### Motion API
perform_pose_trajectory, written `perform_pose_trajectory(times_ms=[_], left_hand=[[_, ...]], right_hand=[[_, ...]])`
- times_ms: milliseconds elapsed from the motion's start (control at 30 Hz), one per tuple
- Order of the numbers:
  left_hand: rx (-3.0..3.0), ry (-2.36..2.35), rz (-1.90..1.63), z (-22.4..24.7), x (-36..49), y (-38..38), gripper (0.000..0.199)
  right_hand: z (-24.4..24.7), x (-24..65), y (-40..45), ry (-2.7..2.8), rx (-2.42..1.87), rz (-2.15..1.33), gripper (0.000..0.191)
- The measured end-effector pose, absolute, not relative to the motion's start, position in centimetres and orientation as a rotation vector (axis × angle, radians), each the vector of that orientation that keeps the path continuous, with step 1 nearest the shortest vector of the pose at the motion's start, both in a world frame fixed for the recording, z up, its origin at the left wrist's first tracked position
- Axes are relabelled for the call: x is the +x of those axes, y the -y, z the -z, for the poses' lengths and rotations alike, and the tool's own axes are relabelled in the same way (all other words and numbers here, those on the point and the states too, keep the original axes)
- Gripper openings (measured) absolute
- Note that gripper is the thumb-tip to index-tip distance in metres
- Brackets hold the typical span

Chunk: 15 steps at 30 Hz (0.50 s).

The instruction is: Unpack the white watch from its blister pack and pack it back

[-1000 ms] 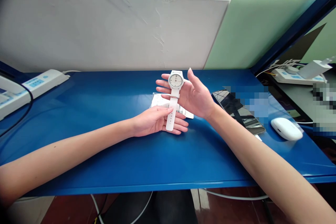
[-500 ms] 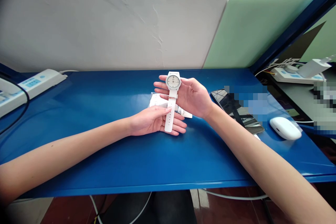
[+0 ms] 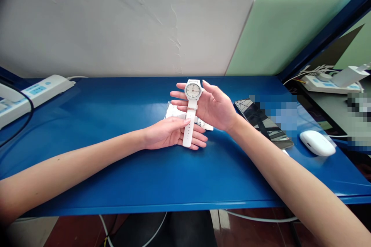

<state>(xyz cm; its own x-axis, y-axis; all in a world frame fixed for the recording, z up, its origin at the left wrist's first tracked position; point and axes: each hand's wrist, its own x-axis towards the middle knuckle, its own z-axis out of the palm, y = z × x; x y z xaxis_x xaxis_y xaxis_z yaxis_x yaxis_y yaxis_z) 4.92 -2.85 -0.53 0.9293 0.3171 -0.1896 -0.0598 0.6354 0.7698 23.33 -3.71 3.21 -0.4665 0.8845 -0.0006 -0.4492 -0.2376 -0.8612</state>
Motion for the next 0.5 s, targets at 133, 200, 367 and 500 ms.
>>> perform_pose_trajectory(times_ms=[133,200,367,500], left_hand=[[0.862,-0.299,-0.218,0.58,4.84,2.79,0.041],[0.862,-0.287,-0.214,0.58,4.8,2.75,0.041],[0.876,-0.261,-0.205,0.67,4.75,2.63,0.043],[0.89,-0.261,-0.209,0.72,4.73,2.61,0.042]], right_hand=[[-3.18,23.3,3.68,1.043,-0.662,-1.837,0.055],[-3.16,23.28,3.68,1.038,-0.681,-1.834,0.053],[-3.02,23.23,3.67,1.03,-0.698,-1.842,0.049],[-3.0,23.25,3.64,1.028,-0.7,-1.844,0.048]])
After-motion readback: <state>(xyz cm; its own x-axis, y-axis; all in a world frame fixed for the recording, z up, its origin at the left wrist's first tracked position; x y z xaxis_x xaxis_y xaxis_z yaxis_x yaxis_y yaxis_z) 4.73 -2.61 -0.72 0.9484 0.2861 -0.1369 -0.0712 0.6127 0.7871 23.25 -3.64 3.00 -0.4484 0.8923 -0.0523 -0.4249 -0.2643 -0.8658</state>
